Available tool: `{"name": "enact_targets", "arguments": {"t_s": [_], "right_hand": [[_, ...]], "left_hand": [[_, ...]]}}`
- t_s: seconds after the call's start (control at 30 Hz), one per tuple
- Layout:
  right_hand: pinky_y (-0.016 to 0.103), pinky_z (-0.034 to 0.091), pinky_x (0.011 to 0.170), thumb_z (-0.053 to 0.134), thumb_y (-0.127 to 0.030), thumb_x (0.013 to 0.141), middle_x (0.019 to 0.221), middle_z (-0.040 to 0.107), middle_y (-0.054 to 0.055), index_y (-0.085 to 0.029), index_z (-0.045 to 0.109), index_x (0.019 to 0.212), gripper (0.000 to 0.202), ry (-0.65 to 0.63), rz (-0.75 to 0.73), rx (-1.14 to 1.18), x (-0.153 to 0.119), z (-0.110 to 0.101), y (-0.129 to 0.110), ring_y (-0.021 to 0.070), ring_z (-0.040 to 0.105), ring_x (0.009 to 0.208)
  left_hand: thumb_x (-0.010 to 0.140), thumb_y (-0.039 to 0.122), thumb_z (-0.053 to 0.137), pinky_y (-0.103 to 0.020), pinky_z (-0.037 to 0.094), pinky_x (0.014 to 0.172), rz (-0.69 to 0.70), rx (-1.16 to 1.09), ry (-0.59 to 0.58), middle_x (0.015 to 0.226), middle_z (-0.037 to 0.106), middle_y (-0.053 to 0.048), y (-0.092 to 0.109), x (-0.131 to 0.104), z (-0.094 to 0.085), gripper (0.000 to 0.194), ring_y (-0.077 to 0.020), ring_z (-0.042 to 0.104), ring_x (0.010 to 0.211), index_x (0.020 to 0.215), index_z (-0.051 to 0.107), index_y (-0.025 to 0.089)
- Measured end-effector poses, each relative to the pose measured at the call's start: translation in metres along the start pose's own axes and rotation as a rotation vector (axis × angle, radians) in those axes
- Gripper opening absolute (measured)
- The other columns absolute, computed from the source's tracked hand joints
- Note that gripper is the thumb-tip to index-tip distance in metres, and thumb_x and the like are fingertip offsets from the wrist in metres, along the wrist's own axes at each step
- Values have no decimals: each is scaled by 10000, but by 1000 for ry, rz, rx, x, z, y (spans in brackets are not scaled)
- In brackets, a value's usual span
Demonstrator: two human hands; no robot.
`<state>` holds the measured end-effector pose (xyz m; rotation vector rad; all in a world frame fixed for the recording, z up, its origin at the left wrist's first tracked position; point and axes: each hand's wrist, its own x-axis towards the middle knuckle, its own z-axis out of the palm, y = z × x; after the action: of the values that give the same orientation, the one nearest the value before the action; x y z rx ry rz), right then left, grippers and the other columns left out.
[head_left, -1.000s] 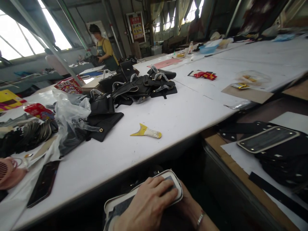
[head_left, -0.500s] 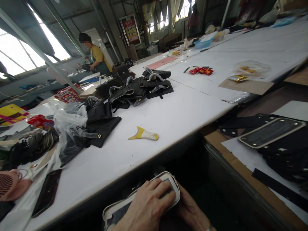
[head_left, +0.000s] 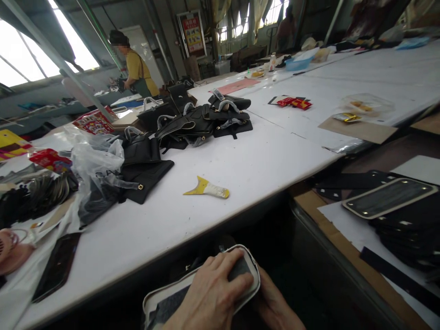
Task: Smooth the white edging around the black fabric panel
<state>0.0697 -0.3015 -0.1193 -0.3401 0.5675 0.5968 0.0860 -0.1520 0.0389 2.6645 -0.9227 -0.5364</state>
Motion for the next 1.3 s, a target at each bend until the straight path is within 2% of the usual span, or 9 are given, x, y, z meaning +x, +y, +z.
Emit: {"name": "enact_targets", "arguments": {"t_s": [0.1,0.23,0.33,0.47,0.63,0.8,1.07,1.2,1.3], "right_hand": [[288,489,961,845,-421,714,1102,715,48,-176,722,1062,443,59,-120,-42,-12,9,-2,211,623,1097],[398,485,996,646,-647,823,1113,706,127,-120,694,1160,627,-24,-34,-147,-31,29,-1,298,590,1175],[421,465,1030,568,-738,814,1161,694,125,-147,715,1141,691,57,-125,-391,-43,29,-1,325,548,1236],[418,416,1091,552,-718,835,1319,617,82,-221,697,1200,633,246,-345,-816,-62,14,-7,314,447,1341],[324,424,1080,555,-622,885,1415,534,71,-211,554,1375,640,250,-446,-1240,-78,20,-16,273,443,1350],[237,522,919,543,-553,907,1216,674,110,-200,671,1244,505,277,-669,-1541,-84,49,-18,251,644,1107],[190,471,568,535,-608,878,695,689,35,-158,755,1008,517,412,-619,-1581,-75,50,-25,171,623,616],[199,460,603,502,-578,919,729,687,36,-165,731,971,475,332,-537,-1643,-77,52,-32,167,615,649],[197,461,640,457,-512,966,734,667,35,-184,694,867,416,276,-611,-1691,-78,60,-34,162,618,676]], "left_hand": [[920,291,571,-456,472,983,15,22,-24,1507,417,-37,4,4,-7,282,-277,526,1221,1198,522,299],[932,266,548,-441,483,981,21,32,-39,1476,451,-38,8,4,-17,245,-264,545,1191,1176,537,280],[941,282,547,-418,492,964,49,26,-38,1464,459,-52,7,1,-18,208,-259,542,1197,1149,553,271],[957,296,523,-413,459,1012,73,29,5,1480,450,-77,5,-1,-13,225,-264,490,1277,1176,552,250],[952,248,438,-376,374,1106,67,-16,16,1475,481,-106,0,-5,-6,420,-252,478,1306,1352,487,128],[907,176,436,-319,318,1155,88,-137,21,1522,435,-67,-11,-10,-10,489,-212,434,1358,1392,462,131],[799,48,471,-299,359,1133,120,-247,28,1478,491,0,-20,-11,-19,388,-179,507,1279,1140,598,181],[807,57,498,-339,408,1094,133,-225,47,1474,489,3,-21,-11,-15,360,-197,528,1249,1120,597,204],[848,114,533,-354,421,1077,123,-182,73,1484,473,-16,-20,-9,-7,275,-219,525,1250,1102,593,200]]}}
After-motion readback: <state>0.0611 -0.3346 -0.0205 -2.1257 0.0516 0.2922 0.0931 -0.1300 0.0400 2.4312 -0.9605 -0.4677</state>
